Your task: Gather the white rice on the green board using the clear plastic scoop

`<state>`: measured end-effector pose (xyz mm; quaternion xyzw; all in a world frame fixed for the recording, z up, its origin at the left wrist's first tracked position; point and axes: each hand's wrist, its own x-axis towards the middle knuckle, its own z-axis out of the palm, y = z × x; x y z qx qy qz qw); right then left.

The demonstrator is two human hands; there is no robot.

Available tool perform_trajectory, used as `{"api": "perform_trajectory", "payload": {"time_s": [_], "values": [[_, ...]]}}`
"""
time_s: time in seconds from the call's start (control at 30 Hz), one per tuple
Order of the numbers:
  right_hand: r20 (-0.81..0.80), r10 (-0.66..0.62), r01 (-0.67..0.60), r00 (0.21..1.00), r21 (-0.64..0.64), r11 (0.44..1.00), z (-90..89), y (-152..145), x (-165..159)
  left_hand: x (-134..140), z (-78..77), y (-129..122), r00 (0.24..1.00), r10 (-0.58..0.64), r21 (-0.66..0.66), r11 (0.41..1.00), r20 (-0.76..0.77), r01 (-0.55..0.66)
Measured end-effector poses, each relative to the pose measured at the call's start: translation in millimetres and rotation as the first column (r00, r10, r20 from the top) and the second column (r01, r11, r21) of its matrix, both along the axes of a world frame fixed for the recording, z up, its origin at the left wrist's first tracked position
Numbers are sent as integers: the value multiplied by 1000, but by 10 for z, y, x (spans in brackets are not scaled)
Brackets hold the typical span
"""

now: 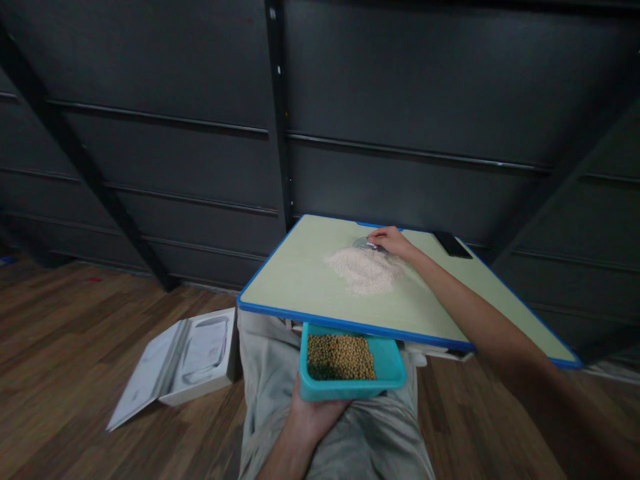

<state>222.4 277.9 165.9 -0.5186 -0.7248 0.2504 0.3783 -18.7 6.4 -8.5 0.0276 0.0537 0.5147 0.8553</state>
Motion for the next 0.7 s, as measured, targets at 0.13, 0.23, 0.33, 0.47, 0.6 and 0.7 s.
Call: {"api": "perform_trajectory", "payload": {"time_s": [0.13,0.23,0.33,0.47,0.6,0.7], "values": [[-36,61,-60,997,32,998,46,-117,-35,14,34,-5,1000,20,-12,1000,-8,-20],[-31,41,-36,999,152,988,38,-190,-40,18,45,-11,999,28,-36,999,-17,-29],[32,-34,26,999,229,973,-11,-235,-13,16,54,-24,1000,24,-38,999,-7,-25],[53,-80,67,995,202,977,-54,-268,12,0,58,-37,1000,17,3,1000,12,-17],[-7,-74,75,997,139,988,-28,-311,-31,-19,28,-20,1000,12,-3,1000,24,-11],[-33,-45,49,998,127,991,-13,-333,-73,-25,14,-4,1000,13,-3,1000,1,-13]]}}
